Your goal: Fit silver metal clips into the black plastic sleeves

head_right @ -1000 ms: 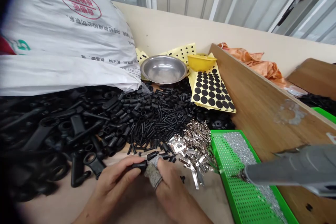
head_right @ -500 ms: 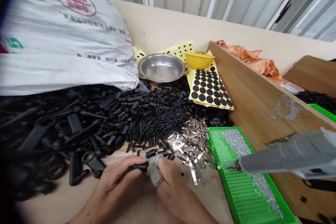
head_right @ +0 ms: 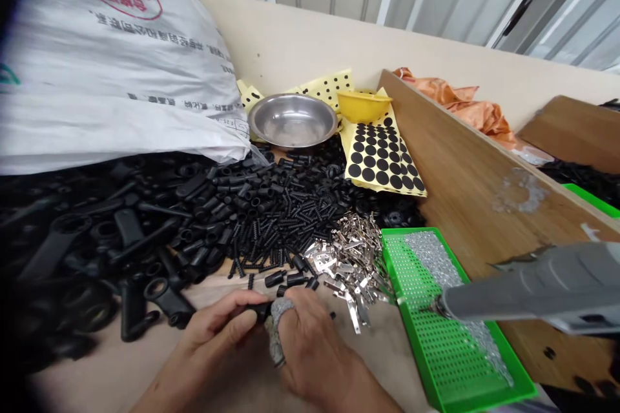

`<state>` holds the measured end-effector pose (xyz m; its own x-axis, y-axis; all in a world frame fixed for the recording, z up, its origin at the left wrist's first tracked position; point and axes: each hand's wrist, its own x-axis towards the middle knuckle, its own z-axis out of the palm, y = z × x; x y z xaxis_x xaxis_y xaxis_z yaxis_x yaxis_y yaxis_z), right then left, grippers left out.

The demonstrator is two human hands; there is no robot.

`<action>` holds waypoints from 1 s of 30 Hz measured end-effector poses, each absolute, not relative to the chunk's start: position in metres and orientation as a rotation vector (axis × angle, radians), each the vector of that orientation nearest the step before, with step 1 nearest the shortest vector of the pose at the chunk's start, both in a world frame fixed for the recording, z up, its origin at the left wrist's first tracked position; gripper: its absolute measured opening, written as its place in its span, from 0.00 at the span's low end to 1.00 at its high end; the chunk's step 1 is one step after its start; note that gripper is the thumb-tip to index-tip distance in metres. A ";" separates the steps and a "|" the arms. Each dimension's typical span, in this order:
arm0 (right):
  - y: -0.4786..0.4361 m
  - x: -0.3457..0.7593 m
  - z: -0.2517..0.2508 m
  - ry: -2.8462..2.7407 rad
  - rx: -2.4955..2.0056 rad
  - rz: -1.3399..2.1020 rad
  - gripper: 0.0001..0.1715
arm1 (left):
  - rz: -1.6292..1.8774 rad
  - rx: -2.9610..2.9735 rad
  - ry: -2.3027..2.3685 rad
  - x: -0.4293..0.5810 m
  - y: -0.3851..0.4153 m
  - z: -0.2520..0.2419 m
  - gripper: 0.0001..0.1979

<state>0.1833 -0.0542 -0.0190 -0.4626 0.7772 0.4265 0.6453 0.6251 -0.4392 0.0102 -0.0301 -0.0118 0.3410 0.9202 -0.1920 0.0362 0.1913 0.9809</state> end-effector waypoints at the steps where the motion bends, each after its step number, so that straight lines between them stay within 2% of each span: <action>1: -0.053 0.185 -0.017 -2.260 -1.125 0.279 0.11 | 0.792 1.157 1.024 0.011 -0.030 -0.012 0.12; 6: -0.055 0.190 -0.013 -2.238 -1.178 0.359 0.11 | 0.753 1.052 0.982 0.016 -0.033 -0.016 0.15; 18: -0.063 0.195 -0.018 -2.308 -1.170 0.229 0.13 | 0.744 0.692 0.998 0.024 -0.042 -0.014 0.16; 25: -0.082 0.198 -0.022 -2.124 -1.369 0.692 0.25 | 0.850 1.008 1.001 0.021 -0.048 -0.013 0.10; 28: -0.085 0.199 -0.021 -1.982 -1.489 0.977 0.22 | 0.877 1.359 1.015 0.015 -0.047 -0.015 0.06; 30: -0.085 0.200 -0.019 -1.906 -1.537 1.123 0.17 | 0.906 1.571 1.013 0.012 -0.046 -0.016 0.07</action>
